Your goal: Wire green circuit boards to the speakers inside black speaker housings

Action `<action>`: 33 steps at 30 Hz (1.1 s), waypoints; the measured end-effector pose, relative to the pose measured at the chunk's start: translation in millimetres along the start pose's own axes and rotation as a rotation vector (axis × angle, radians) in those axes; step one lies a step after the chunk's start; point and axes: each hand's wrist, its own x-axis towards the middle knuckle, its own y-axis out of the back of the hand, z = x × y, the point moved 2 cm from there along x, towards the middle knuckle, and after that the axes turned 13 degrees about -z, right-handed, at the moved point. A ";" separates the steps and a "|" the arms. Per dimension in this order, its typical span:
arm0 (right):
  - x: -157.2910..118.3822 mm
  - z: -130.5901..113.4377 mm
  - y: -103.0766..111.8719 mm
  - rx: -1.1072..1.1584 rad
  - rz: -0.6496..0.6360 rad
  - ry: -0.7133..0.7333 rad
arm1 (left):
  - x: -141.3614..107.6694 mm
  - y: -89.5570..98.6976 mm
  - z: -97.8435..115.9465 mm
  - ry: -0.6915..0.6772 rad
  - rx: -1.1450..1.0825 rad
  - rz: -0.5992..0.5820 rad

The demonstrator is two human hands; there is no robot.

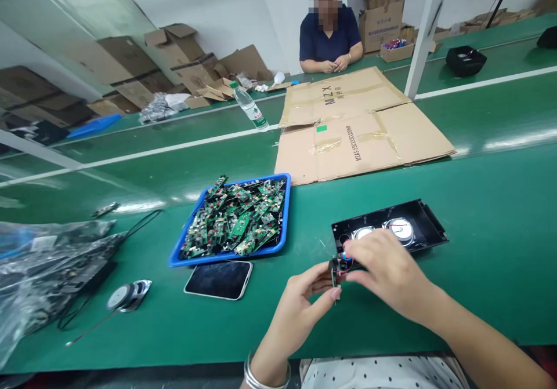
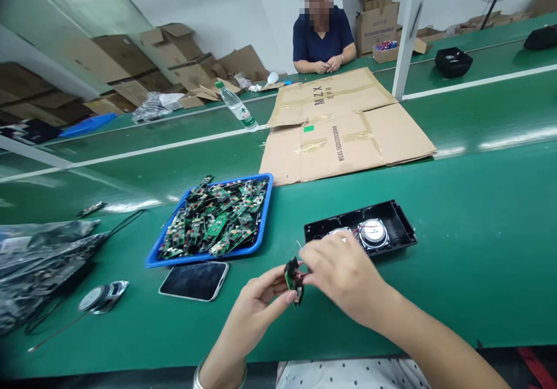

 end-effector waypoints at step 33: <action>-34.7 90.5 11.8 0.984 0.235 -0.804 | 72.5 -41.9 4.4 0.042 0.185 0.114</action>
